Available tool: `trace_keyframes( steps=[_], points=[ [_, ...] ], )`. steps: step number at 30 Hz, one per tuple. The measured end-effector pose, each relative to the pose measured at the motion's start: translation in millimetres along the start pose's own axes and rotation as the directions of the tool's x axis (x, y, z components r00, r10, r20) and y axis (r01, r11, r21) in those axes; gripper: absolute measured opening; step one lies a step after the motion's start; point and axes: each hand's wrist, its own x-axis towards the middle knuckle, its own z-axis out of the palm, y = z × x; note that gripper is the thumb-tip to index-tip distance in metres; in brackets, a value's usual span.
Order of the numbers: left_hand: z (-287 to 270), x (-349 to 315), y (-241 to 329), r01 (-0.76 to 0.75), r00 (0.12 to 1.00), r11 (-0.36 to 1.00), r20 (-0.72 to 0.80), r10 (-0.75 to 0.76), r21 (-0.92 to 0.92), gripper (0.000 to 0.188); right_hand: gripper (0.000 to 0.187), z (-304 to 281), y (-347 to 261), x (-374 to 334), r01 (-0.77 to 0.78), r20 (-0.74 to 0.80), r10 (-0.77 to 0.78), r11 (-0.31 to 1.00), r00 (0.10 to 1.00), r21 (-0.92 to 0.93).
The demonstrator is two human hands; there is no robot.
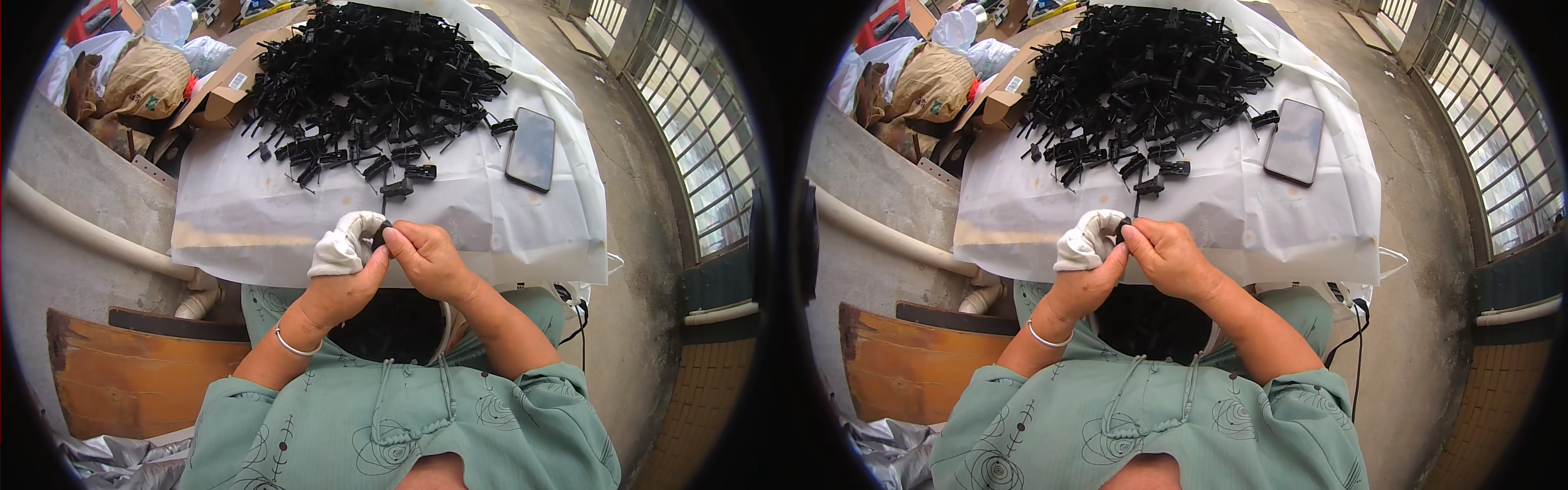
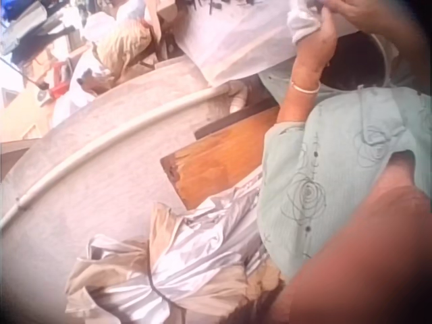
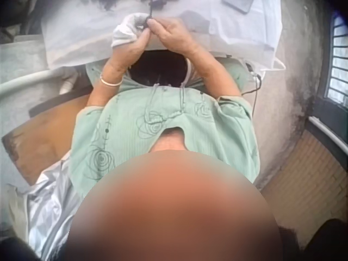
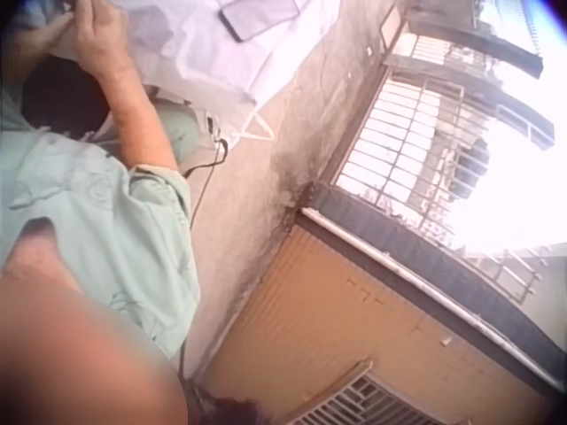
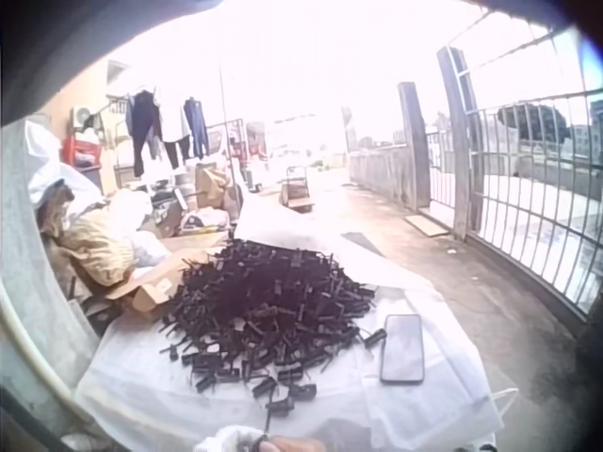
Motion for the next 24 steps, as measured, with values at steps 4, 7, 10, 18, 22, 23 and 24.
trace_keyframes(
  steps=[4, 7, 10, 18, 22, 23, 24],
  points=[
    [-1, 8, -9, -0.06, 0.998, 0.973, -0.021, 0.057, -0.222, 0.027, 0.018, -11, -1, 2, 0.083, -0.087, -0.089, 0.994, 0.992, -0.067],
    [-8, 5, -4, 0.125, 0.992, 0.917, 0.051, -0.114, -0.379, 0.027, 0.014, -18, -2, 1, -0.011, 0.099, 0.046, 0.945, 0.994, -0.326],
    [-8, 5, 2, 0.274, 0.959, 0.805, 0.09, -0.268, -0.526, 0.032, 0.012, -20, 5, 2, 0.153, 0.077, -0.136, 0.937, 0.988, -0.314],
    [-11, -1, 4, 0.372, 0.903, 0.793, 0.387, -0.188, -0.483, 0.035, 0.011, -11, -6, 1, 0.058, -0.04, -0.06, 0.996, 0.997, -0.061],
    [-9, 2, 5, 0.32, 0.934, 0.839, 0.294, -0.202, -0.44, 0.026, 0.008, -16, -2, 0, 0.117, -0.04, -0.121, 0.989, 0.992, -0.091],
    [-7, 2, 3, 0.32, 0.934, 0.839, 0.295, -0.201, -0.44, 0.026, 0.011, -16, -1, 0, 0.122, 0.017, -0.121, 0.989, 0.992, -0.083],
    [-3, 3, 1, 0.171, 0.976, 0.93, 0.186, -0.115, -0.324, 0.024, 0.015, -16, -1, 0, 0.127, 0.073, -0.122, 0.989, 0.99, -0.076]
  ],
)
